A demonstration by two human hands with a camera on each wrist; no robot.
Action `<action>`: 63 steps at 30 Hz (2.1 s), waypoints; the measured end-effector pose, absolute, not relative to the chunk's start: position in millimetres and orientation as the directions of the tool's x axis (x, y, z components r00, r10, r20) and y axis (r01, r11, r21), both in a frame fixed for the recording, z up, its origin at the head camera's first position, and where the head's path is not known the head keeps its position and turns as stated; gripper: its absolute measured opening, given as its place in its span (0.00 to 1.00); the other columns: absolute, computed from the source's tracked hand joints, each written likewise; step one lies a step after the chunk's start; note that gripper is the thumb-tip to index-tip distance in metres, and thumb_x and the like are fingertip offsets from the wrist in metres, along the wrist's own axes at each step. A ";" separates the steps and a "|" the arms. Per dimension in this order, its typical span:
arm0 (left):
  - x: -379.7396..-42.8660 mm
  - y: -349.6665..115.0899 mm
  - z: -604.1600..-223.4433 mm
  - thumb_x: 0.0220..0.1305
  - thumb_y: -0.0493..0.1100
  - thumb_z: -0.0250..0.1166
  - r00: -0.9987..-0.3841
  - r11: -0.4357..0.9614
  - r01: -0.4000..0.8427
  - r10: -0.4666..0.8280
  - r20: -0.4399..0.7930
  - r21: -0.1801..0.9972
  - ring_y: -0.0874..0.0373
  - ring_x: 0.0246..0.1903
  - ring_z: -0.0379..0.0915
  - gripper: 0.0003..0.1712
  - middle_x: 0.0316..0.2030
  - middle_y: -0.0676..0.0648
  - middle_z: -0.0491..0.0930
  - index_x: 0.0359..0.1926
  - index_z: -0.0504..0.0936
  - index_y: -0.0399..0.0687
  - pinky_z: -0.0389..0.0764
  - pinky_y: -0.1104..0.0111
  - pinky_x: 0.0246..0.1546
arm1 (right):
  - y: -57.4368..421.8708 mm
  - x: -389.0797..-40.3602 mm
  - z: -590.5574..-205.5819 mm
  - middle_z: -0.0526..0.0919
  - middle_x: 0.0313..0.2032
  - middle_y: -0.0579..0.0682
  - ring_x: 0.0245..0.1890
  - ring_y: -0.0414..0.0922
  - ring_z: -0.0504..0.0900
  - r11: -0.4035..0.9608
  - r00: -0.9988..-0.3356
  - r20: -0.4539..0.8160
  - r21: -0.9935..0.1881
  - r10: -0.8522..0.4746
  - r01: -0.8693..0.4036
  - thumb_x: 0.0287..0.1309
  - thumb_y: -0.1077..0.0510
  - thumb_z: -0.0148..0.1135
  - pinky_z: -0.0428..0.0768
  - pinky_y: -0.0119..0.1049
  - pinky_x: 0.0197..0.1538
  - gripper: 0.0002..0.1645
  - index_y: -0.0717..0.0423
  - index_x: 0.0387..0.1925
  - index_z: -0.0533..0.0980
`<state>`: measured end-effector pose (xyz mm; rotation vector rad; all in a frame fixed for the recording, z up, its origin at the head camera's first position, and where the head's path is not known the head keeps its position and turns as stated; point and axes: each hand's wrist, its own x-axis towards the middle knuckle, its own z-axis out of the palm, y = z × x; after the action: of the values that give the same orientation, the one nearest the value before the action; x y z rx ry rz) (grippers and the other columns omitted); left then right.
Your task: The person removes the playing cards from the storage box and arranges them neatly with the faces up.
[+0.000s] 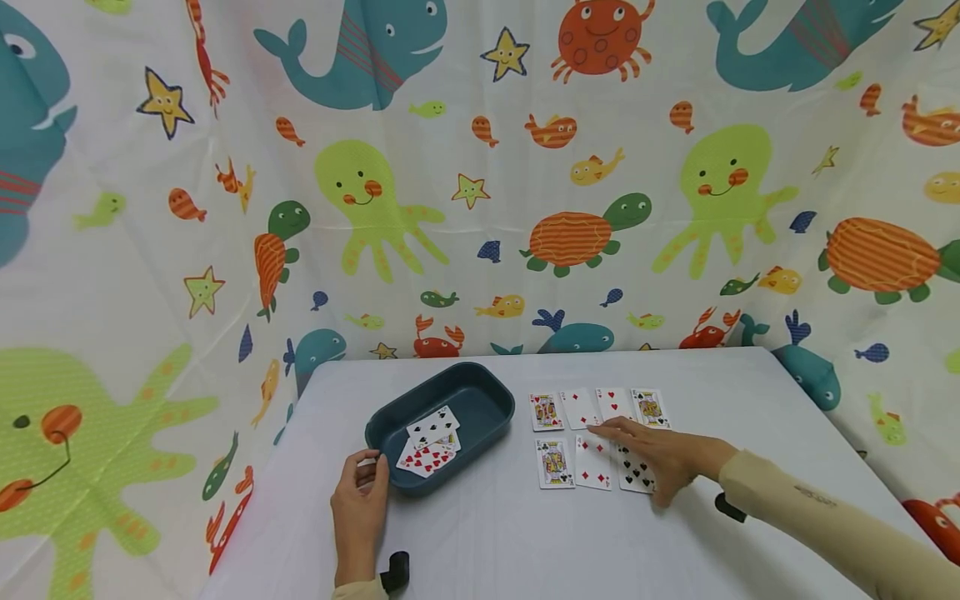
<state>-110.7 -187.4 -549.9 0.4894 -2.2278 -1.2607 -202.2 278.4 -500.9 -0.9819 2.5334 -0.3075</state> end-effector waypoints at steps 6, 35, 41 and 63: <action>-111.0 -187.0 -551.5 0.71 0.44 0.65 -0.793 0.502 -0.054 -0.547 0.269 0.863 0.47 0.42 0.85 0.13 0.43 0.40 0.88 0.54 0.81 0.47 0.73 0.84 0.39 | 282.6 -198.2 -501.9 0.57 0.74 0.52 0.70 0.59 0.64 0.722 -0.713 -0.198 -0.386 -0.672 -0.574 0.39 0.46 0.84 0.72 0.64 0.64 0.71 0.41 0.80 0.51; -99.7 -183.3 -553.8 0.71 0.45 0.65 -0.784 0.502 -0.059 -0.559 0.271 0.863 0.48 0.42 0.85 0.13 0.43 0.40 0.88 0.54 0.81 0.48 0.74 0.82 0.39 | 209.6 -195.1 -527.8 0.70 0.69 0.64 0.67 0.62 0.71 0.321 -0.881 0.247 -0.863 -0.403 -0.390 0.68 0.52 0.66 0.70 0.62 0.67 0.39 0.53 0.75 0.61; -99.5 -182.8 -553.2 0.72 0.46 0.65 -0.786 0.502 -0.073 -0.561 0.260 0.862 0.48 0.43 0.85 0.14 0.44 0.40 0.88 0.54 0.81 0.48 0.75 0.79 0.41 | 175.3 -194.2 -525.5 0.73 0.67 0.63 0.67 0.62 0.71 0.218 -0.873 0.244 -0.907 -0.423 -0.359 0.70 0.54 0.63 0.70 0.60 0.68 0.36 0.52 0.75 0.62; -98.0 -179.6 -549.1 0.72 0.46 0.65 -0.786 0.505 -0.080 -0.562 0.257 0.859 0.46 0.44 0.85 0.14 0.44 0.39 0.87 0.54 0.80 0.47 0.75 0.79 0.41 | 77.7 -197.3 -510.6 0.74 0.66 0.55 0.69 0.59 0.70 0.063 -0.799 0.250 -0.939 -0.547 -0.337 0.68 0.55 0.65 0.69 0.51 0.70 0.37 0.52 0.74 0.63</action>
<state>-98.0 -179.6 -549.1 0.5251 -2.2354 -1.2381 -197.3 77.7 -510.6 -0.9099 2.1587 -1.8267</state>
